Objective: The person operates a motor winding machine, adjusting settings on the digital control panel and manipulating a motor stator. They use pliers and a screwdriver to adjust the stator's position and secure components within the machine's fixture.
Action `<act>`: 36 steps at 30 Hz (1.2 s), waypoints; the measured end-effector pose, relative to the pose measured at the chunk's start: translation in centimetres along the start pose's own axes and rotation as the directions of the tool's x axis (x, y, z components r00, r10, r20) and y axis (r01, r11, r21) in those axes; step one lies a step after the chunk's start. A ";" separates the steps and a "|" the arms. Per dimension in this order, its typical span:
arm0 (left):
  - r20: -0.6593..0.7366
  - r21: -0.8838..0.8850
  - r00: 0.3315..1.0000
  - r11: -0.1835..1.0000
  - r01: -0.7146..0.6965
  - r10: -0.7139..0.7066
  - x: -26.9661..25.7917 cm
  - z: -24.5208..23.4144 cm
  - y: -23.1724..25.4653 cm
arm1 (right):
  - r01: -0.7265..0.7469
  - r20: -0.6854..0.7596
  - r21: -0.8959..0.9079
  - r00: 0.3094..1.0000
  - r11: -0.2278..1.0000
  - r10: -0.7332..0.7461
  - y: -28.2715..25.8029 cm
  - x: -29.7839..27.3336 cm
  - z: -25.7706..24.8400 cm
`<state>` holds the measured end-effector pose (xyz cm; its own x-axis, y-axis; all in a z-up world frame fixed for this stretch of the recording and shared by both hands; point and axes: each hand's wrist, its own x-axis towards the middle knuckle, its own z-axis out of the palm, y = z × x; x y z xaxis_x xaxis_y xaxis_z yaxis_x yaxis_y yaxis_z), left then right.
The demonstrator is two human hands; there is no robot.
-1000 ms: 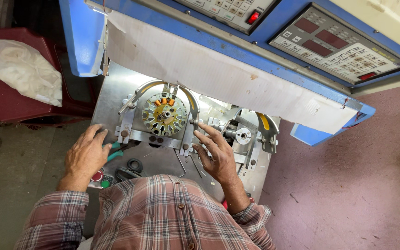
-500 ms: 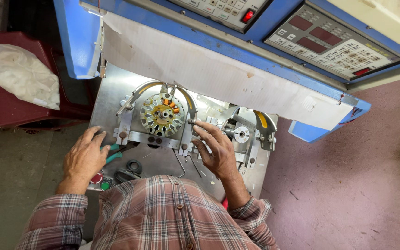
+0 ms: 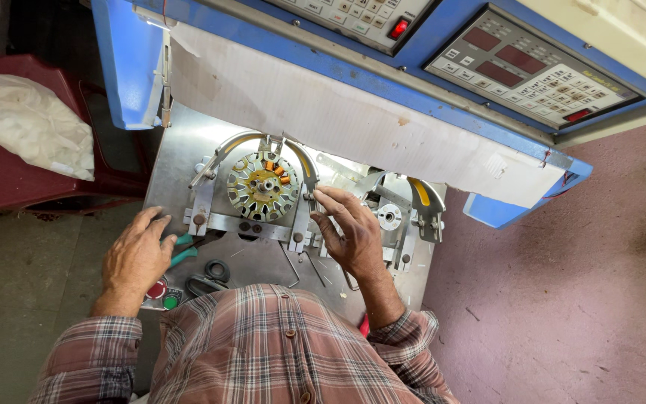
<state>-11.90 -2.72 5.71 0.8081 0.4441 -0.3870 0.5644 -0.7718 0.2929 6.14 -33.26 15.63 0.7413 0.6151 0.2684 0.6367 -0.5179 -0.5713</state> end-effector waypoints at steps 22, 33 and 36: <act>0.006 0.017 1.000 1.000 0.024 -0.024 0.3 1.0 -0.3 | 0.087 -0.022 -0.134 0.996 0.987 -0.091 1.1 4.3 0.4; -0.034 -0.025 0.999 1.000 0.004 -0.005 0.1 0.5 -0.1 | -0.176 0.347 -0.241 0.903 0.954 0.254 3.1 10.6 6.8; -0.022 -0.047 0.999 0.999 0.022 -0.023 0.0 0.4 -0.1 | -0.070 0.262 -0.197 0.957 0.978 0.122 3.3 10.9 8.4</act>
<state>-12.01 -2.85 5.36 0.7983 0.4721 -0.3740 0.5896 -0.7393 0.3253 14.60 -23.26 10.15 0.7315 0.6817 -0.0158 0.6123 -0.6668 -0.4249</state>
